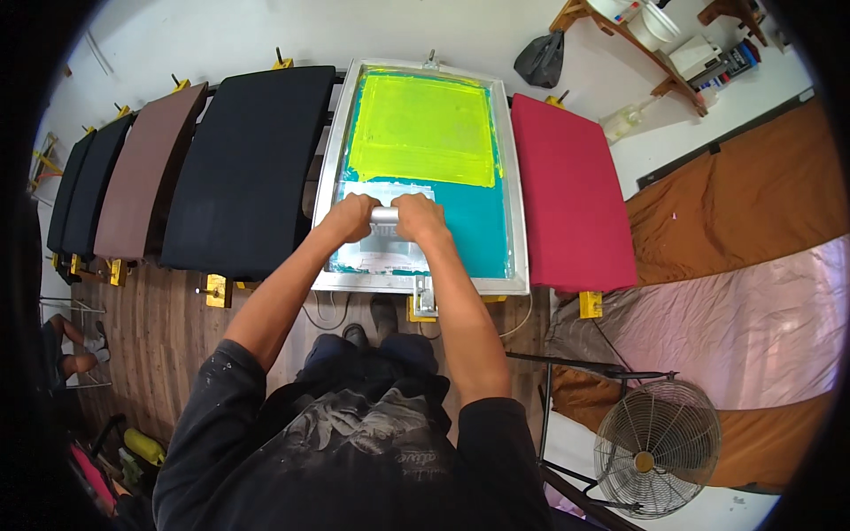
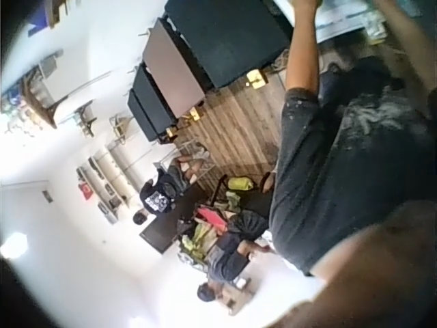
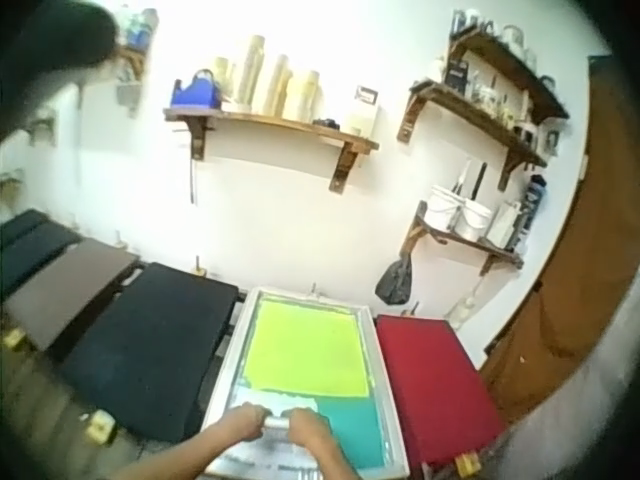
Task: Manually applying white ink through a screen onto a t-shirt using a squeegee and rotating the press platens.
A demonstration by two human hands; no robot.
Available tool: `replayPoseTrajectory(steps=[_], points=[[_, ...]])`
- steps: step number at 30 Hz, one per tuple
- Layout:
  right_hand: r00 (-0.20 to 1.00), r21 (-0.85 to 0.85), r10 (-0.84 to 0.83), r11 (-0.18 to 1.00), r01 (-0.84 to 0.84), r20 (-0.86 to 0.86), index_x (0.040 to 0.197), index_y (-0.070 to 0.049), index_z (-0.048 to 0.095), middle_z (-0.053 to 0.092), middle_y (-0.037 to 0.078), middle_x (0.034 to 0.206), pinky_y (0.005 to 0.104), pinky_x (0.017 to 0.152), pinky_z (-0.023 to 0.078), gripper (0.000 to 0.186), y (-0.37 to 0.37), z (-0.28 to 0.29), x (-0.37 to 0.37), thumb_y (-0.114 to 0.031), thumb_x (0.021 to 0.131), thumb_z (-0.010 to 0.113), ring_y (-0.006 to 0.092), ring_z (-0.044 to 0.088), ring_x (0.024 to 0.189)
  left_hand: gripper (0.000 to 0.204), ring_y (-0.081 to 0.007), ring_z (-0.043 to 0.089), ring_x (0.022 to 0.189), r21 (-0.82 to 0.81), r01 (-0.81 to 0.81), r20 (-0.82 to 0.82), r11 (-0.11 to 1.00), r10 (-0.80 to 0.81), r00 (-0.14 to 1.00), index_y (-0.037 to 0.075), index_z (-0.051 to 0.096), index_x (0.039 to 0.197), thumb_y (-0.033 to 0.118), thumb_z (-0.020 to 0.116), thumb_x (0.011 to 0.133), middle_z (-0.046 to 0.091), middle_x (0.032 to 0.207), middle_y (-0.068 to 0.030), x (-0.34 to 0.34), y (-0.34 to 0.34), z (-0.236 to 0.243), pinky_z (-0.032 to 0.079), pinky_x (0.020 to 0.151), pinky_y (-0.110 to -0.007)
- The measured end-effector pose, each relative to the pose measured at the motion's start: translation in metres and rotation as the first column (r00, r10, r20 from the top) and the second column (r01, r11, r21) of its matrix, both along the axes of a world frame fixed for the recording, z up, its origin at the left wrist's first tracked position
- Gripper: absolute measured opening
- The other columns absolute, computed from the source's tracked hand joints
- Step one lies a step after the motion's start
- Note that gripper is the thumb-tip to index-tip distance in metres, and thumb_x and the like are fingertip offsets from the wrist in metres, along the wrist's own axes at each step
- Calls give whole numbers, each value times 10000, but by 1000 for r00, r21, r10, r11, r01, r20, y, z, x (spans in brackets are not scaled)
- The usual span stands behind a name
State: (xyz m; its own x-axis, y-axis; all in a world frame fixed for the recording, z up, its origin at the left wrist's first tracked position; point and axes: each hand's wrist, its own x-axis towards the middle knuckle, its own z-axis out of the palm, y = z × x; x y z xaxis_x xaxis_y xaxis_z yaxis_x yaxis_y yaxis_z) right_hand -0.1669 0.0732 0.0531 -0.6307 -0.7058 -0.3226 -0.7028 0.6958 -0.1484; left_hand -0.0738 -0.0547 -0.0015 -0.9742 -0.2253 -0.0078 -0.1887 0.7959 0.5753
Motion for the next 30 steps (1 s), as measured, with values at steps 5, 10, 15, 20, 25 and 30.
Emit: replayPoseTrajectory(steps=[5,10,15,20,25,30], points=[[985,-240,71,965,-107,-154,1045,-112,675,632,136,994,451,802,507,387,31,-30,27,46,693,637,336,612,968,415,-358,647,925,101,-40,-198,994,59,978,68,670,1090,-67,595,706,666,1040,-167,34,26,-19,536,792,-418],[995,-332,19,942,-51,-99,1071,-63,641,593,112,1055,455,832,453,399,62,-33,72,48,688,646,310,558,1035,392,-371,648,939,130,-47,-242,990,78,967,30,658,1111,-56,564,741,647,1095,-198,72,56,-14,537,808,-416],[995,-345,90,934,-96,-34,988,-77,682,627,130,933,469,765,479,319,62,-15,68,37,696,627,326,608,936,385,-358,666,861,183,2,-79,983,13,997,52,693,1058,-52,616,695,678,966,-172,73,48,7,549,754,-425],[993,-166,94,981,-104,-71,998,-100,689,651,154,948,468,784,512,301,21,-3,20,-2,718,640,357,636,931,356,-359,675,814,68,5,-81,998,0,997,107,715,1013,-26,638,692,688,889,-172,24,11,0,557,712,-432],[999,-83,33,996,-30,37,975,-126,707,693,119,961,446,781,527,297,-6,-7,-11,-60,687,687,322,657,936,358,-366,683,800,49,17,33,999,-19,999,78,717,1009,-25,648,673,688,852,-213,-8,-10,-7,561,738,-430],[998,-88,14,996,-9,59,971,-110,704,685,137,970,440,784,528,309,-2,-12,-10,-46,669,694,332,650,946,421,-374,673,817,53,22,41,998,-24,999,61,708,1047,-72,590,666,684,867,-223,0,-2,0,543,760,-428]])
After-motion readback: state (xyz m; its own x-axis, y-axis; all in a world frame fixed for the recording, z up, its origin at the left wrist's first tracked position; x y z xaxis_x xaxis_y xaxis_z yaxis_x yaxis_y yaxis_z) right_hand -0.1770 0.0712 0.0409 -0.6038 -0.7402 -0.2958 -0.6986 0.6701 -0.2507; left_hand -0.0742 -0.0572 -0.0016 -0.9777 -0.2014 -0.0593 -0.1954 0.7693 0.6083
